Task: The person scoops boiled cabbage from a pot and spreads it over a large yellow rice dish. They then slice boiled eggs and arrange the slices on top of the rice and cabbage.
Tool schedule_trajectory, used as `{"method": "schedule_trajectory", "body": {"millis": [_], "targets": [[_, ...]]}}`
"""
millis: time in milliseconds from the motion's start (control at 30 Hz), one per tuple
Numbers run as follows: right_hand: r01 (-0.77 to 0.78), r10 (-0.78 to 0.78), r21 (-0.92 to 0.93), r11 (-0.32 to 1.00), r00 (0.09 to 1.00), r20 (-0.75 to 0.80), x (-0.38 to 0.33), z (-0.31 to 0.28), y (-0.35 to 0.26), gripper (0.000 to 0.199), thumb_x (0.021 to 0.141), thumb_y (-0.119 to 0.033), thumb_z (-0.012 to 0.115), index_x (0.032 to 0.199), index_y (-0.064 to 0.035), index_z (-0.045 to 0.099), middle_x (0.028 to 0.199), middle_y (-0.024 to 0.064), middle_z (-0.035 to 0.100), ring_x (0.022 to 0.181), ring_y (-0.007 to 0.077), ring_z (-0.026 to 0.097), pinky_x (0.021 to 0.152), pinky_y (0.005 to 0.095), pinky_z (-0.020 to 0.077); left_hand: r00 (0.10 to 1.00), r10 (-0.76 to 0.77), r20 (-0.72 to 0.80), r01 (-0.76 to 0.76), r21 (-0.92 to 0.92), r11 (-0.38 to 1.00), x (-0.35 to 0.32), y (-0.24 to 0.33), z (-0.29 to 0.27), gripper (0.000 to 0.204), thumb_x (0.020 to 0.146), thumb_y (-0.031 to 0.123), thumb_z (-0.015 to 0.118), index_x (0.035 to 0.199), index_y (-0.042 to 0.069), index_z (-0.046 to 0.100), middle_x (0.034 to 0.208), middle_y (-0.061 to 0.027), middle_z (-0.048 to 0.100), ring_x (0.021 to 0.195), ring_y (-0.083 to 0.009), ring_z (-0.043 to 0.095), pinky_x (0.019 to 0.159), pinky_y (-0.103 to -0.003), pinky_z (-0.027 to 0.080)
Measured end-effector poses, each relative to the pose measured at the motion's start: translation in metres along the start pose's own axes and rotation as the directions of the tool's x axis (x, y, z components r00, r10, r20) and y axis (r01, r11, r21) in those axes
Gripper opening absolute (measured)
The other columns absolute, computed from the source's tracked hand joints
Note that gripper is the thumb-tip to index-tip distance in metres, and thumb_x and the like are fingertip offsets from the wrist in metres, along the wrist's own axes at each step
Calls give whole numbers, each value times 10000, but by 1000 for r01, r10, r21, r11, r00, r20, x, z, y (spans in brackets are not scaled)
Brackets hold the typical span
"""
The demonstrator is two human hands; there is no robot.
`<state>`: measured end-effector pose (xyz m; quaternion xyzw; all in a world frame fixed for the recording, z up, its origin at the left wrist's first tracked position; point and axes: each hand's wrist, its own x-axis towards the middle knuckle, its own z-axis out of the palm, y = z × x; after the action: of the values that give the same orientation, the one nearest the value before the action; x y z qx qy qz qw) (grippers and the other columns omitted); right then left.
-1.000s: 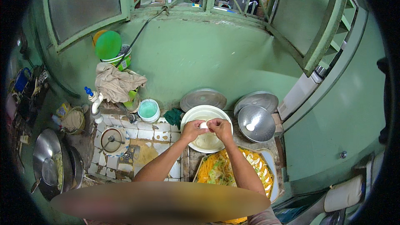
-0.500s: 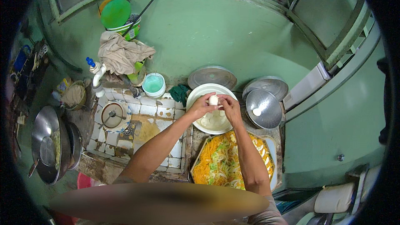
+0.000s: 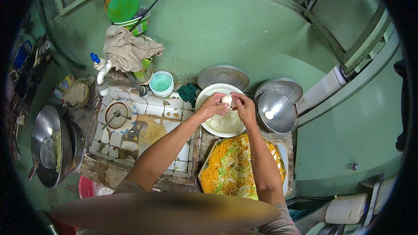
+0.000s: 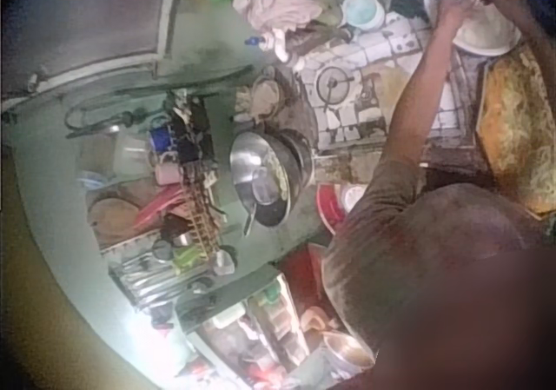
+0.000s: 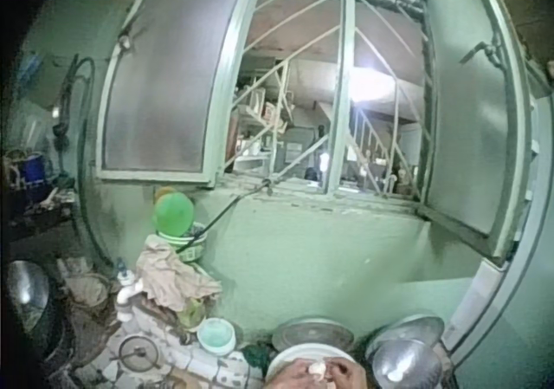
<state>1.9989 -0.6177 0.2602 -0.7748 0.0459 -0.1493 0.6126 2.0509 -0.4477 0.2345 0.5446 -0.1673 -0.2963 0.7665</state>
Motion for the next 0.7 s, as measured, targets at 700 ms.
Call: {"method": "schedule_trajectory", "body": {"millis": [700], "targets": [[-105, 89, 198, 974, 992, 90, 9, 1, -5, 284, 885, -125, 666, 1131, 11, 623, 899, 74, 646, 718, 131, 636, 611, 276, 576, 997, 25, 73, -16, -118, 993, 7, 5, 3, 453, 900, 142, 679, 1296, 15, 498, 1073, -73, 635, 901, -158, 658, 793, -297, 542]]}}
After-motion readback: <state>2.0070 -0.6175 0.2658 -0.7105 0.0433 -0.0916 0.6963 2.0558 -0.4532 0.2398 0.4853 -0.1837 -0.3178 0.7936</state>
